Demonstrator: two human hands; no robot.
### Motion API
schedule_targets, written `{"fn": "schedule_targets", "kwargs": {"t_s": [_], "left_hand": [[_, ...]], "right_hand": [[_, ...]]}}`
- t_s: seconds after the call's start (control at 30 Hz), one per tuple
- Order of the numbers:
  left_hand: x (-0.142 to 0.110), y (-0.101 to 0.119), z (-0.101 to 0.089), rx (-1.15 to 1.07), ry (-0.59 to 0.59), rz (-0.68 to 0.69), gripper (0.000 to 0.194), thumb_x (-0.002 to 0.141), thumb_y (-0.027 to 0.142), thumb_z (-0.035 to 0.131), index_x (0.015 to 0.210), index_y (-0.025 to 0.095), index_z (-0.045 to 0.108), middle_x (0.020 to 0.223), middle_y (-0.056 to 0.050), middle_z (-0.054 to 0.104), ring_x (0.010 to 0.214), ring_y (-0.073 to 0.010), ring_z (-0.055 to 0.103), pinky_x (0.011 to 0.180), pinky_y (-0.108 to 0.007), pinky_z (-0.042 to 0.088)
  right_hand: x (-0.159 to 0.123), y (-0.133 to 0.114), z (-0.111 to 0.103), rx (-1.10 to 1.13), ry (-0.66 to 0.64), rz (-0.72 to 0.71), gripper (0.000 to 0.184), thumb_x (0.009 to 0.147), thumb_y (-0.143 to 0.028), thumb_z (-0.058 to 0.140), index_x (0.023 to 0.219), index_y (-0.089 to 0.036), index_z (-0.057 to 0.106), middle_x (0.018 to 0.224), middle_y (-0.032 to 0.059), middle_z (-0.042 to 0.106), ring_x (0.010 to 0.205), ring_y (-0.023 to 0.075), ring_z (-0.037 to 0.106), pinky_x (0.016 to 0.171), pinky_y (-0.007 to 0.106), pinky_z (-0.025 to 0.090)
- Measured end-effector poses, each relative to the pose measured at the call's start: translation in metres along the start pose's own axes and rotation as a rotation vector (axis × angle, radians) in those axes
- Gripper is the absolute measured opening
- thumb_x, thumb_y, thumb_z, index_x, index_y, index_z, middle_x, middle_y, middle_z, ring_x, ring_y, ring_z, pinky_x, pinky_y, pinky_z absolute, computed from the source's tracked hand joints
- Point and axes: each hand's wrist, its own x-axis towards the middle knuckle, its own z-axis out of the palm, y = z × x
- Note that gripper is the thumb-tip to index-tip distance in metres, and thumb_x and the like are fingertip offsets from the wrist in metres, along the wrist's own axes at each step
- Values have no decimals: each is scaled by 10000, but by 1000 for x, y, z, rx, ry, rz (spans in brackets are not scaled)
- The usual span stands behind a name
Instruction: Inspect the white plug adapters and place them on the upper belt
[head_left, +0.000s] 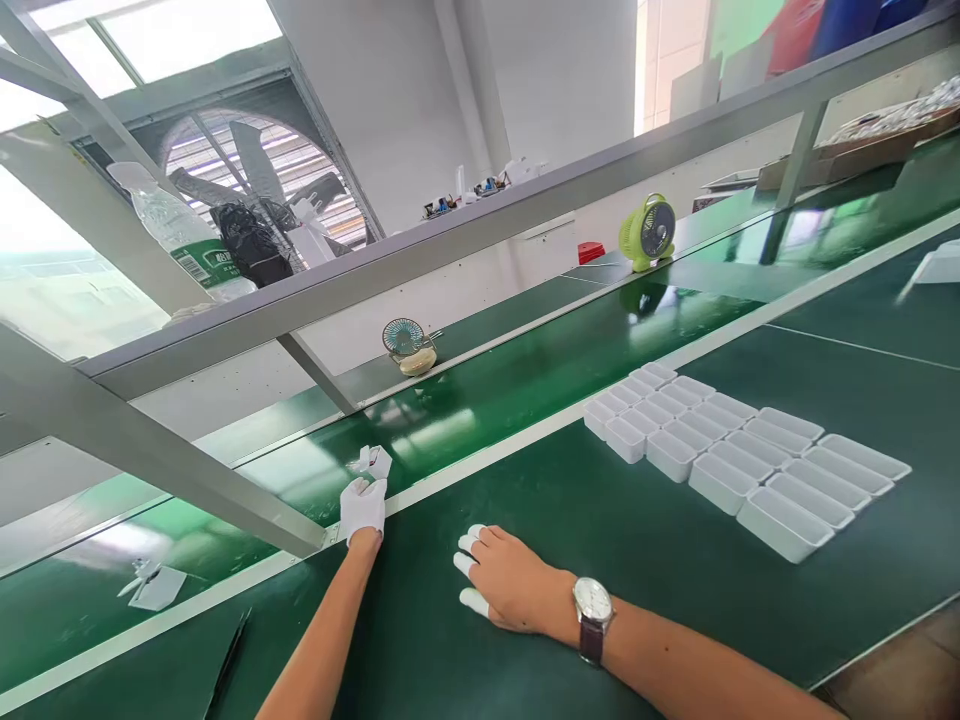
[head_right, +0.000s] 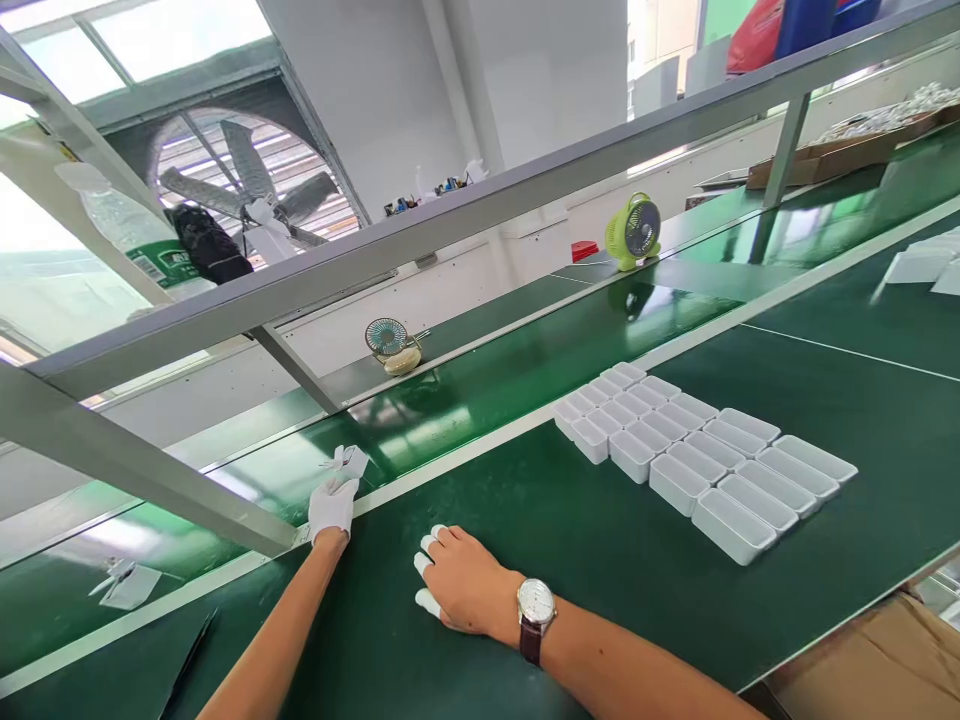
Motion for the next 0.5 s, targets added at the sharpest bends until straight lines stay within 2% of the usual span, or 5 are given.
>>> {"fn": "schedule_targets", "kwargs": {"t_s": [0.13,0.23,0.33,0.4,0.5], "left_hand": [[-24,-12,15,18,-145,123,510,889,394,563,1288,77,588,1238,-171,713,1061,-223,716,935,-322,559],[-47,-6,21,51,-324,285,420,823,416,622,1154,166,686,1112,-106,757,986,-253,720,935,-376,561],[-61,4,25,63,-464,474,333,759,432,661,1003,222,746,1107,-84,753,1083,-309,671,1060,-445,475],[-60,5,28,79,-501,571,321,792,446,609,960,215,754,1113,-104,750,1149,-337,635,1110,-478,417],[-51,0,35,233,-487,673,374,861,470,518,1005,204,738,1141,-110,746,1135,-322,645,1052,-460,462]], "right_hand": [[1,0,1,-3,4,20,414,1023,-433,457,1203,-105,636,1217,172,644,1133,313,552,965,459,474],[4,1,-5,-31,-1,5,403,1011,-472,486,1112,-122,658,1130,150,662,1062,290,560,921,436,476],[7,5,-9,-87,-12,-24,411,1003,-508,494,1037,-142,676,1036,123,671,999,271,561,862,411,481],[9,9,-10,-117,-37,-27,435,999,-546,484,975,-161,687,988,105,674,944,258,564,816,398,482],[12,12,-11,-130,-88,12,414,978,-560,519,941,-186,694,916,80,679,892,248,573,785,381,485]]}}
